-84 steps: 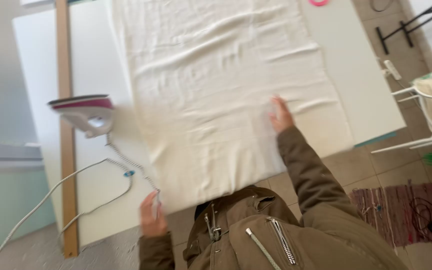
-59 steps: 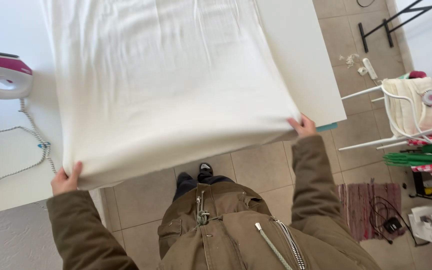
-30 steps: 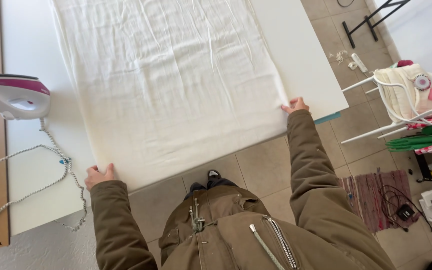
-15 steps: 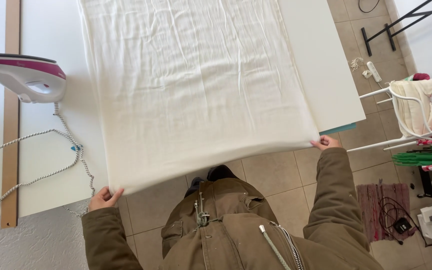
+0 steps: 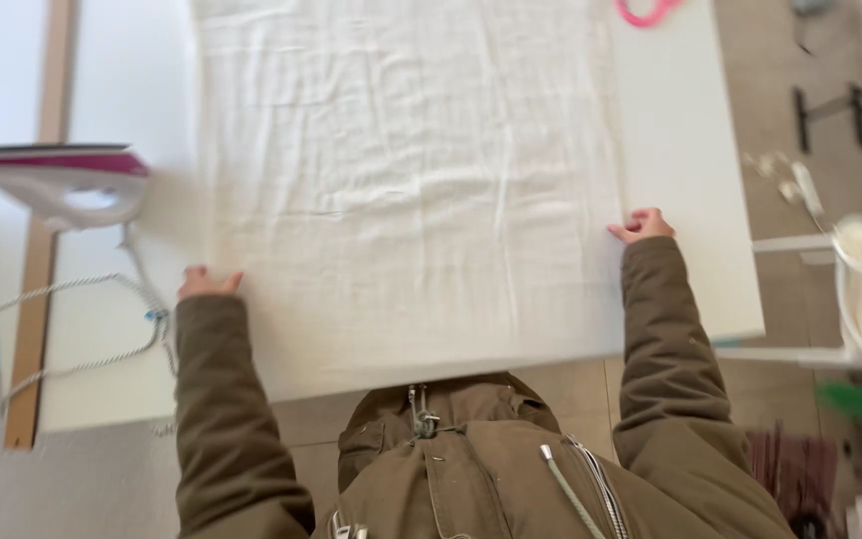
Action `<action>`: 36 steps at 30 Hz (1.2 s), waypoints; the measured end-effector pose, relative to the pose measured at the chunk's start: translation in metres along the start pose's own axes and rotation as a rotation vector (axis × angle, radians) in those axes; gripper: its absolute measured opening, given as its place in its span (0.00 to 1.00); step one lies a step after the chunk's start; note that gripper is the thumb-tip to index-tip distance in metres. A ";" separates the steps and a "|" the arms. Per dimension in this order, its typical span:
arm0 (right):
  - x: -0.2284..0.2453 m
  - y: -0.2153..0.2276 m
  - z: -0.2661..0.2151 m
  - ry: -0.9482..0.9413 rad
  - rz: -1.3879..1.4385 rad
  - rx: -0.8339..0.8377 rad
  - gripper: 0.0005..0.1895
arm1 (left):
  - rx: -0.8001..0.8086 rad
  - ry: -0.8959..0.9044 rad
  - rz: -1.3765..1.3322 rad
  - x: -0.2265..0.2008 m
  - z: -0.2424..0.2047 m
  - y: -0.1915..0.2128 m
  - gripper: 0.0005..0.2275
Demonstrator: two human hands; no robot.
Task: Ironing a piece of white fabric and pinning its edges on a work table.
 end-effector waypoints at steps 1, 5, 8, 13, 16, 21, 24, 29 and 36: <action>0.002 0.000 0.025 0.041 0.007 0.023 0.33 | -0.022 0.039 -0.017 -0.006 0.013 -0.006 0.36; 0.016 0.000 0.098 0.040 0.114 0.150 0.26 | -0.028 0.031 -0.216 -0.048 0.040 -0.010 0.30; 0.034 0.002 0.134 0.091 0.169 0.018 0.27 | -0.183 -0.111 -0.248 -0.097 0.029 0.006 0.26; 0.057 -0.005 0.172 0.062 0.144 -0.041 0.27 | -0.390 -0.221 -0.056 -0.156 0.047 0.013 0.19; 0.042 -0.026 0.196 -0.022 0.063 0.009 0.21 | -0.369 -0.156 -0.091 -0.175 0.067 0.020 0.18; -0.042 -0.061 0.231 0.366 0.675 -0.163 0.20 | -0.394 -0.240 -0.232 -0.169 0.127 -0.018 0.16; 0.024 -0.024 0.208 0.132 0.426 -0.063 0.20 | -0.502 -0.411 -0.003 -0.188 0.105 0.007 0.14; 0.031 -0.024 0.216 0.099 0.365 -0.095 0.14 | -0.230 -0.399 -0.166 -0.198 0.101 0.006 0.11; 0.056 -0.022 0.230 -0.095 0.519 -0.042 0.24 | -0.194 -0.214 -0.150 -0.204 0.108 0.009 0.06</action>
Point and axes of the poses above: each hand's wrist, its own z-axis towards the middle knuckle, its own y-axis out of the back of the hand, x = y × z, the point moved 3 cm from there along z, towards the middle knuckle, and after that the axes turned 15 degrees about y, right-handed, at the moved point
